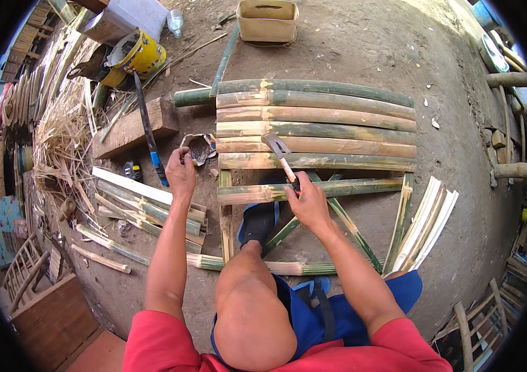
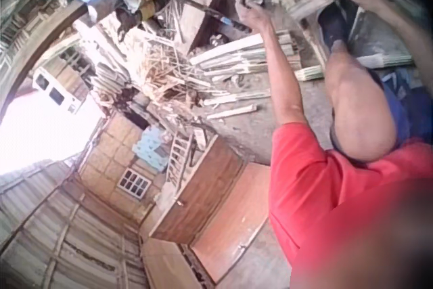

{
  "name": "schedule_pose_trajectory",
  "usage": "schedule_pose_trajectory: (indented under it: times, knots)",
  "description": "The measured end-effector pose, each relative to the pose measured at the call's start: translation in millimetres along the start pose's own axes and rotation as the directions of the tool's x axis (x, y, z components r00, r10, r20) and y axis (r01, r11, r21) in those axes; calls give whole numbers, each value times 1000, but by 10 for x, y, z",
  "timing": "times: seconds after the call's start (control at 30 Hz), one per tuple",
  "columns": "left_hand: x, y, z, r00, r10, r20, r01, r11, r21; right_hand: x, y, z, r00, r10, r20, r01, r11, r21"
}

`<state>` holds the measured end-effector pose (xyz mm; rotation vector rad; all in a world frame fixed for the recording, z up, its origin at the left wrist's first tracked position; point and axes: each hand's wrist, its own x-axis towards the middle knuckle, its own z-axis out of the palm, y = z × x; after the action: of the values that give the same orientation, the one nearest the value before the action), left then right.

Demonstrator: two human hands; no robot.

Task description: The person assembles a bamboo frame by nailing bamboo slats to a pre-built frame using a hammer and nails. They repeatedly pick up slats, align them, and hammer nails to secure them in place.

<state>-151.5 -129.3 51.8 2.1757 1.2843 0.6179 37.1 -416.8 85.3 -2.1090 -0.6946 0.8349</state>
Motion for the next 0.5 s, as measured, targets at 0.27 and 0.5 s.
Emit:
schedule_pose_trajectory:
  times: [0.27, 0.5]
  knots:
    - [426, -415, 170, 898, -12, 440, -278, 760, 588, 200, -304, 406, 981, 9, 193, -2, 999, -39]
    - [700, -561, 513, 833, -130, 539, -361, 610, 705, 144, -90, 448, 989, 16, 146, -7, 998, -57]
